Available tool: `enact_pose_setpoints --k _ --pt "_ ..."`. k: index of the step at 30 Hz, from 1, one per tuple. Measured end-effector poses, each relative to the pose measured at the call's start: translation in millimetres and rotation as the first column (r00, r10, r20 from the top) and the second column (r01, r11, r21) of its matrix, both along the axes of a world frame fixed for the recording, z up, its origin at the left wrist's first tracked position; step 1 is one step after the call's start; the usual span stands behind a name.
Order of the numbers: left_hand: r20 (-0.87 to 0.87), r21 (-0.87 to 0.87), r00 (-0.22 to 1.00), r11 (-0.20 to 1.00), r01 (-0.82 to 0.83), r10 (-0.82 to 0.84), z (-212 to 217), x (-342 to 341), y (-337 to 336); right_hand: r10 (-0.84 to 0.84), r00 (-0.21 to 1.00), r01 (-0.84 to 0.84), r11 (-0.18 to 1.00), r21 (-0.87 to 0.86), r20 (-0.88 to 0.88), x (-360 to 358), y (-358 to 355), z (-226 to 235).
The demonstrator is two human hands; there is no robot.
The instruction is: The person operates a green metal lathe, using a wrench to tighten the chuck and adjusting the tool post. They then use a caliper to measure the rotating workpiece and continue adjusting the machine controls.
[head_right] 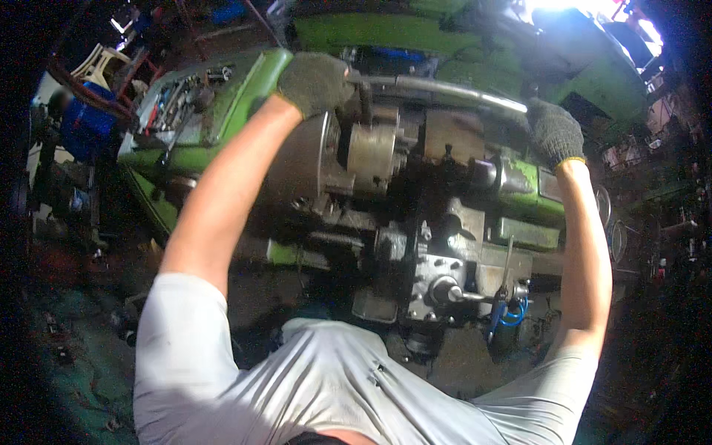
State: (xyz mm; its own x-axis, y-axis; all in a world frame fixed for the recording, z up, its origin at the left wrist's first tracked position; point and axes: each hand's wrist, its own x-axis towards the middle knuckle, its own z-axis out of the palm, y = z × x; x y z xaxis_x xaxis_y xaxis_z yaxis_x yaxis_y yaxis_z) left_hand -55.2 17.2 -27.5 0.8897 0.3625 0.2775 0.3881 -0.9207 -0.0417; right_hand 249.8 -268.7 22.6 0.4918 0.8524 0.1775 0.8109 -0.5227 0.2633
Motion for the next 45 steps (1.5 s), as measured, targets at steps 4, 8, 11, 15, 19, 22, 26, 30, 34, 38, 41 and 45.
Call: enact_pose_setpoints --k 4,8,11,15,19,22,26,30,34,38,41,45 --pt "0.059 0.074 0.998 0.997 0.021 -0.026 1 3 5 0.066 0.994 -0.067 0.998 -0.004 -0.082 1 -4 -1" --pt "0.039 0.088 0.999 0.996 -0.034 0.03 7 3 0 0.034 0.992 -0.033 0.999 0.016 -0.121 -4 0 -3" --pt "0.105 0.073 0.994 0.997 0.023 -0.031 2 6 3 0.049 0.996 -0.045 0.998 0.052 -0.075 1 -1 -10" --pt "0.083 0.033 0.993 0.996 0.085 -0.088 1 1 7 0.1 0.994 -0.095 0.991 0.093 -0.045 -4 -2 -13" --pt "-0.058 0.039 0.993 0.993 0.109 -0.107 23 2 18 0.058 0.998 -0.056 0.994 0.095 -0.019 -22 -10 -9" --pt "-0.011 0.046 0.987 0.986 0.161 -0.161 21 -1 17 0.05 0.998 -0.044 0.993 0.111 -0.048 -28 -12 -5" --pt "0.003 0.055 0.989 0.988 0.144 -0.145 17 -3 10 0.086 0.994 -0.075 0.988 0.136 -0.071 -15 -21 -11" --pt "-0.015 0.079 0.989 0.986 0.146 -0.145 7 7 15 -0.023 0.998 0.028 0.995 0.096 -0.053 -22 -21 -13" --pt "-0.055 0.024 0.977 0.978 0.205 -0.204 17 10 32 -0.086 0.991 0.087 0.996 0.01 -0.102 -39 -8 2" --pt "-0.029 0.045 0.984 0.984 0.175 -0.174 14 -1 27 -0.178 0.979 0.182 0.983 0.037 -0.105 -88 -7 11" --pt "0.0 0.061 0.982 0.98 0.188 -0.188 10 2 19 -0.137 0.987 0.139 0.99 0.015 -0.083 -72 -22 8" --pt "-0.001 0.111 0.983 0.976 0.185 -0.186 11 10 17 -0.177 0.976 0.191 0.976 0.105 -0.126 -78 -32 4"
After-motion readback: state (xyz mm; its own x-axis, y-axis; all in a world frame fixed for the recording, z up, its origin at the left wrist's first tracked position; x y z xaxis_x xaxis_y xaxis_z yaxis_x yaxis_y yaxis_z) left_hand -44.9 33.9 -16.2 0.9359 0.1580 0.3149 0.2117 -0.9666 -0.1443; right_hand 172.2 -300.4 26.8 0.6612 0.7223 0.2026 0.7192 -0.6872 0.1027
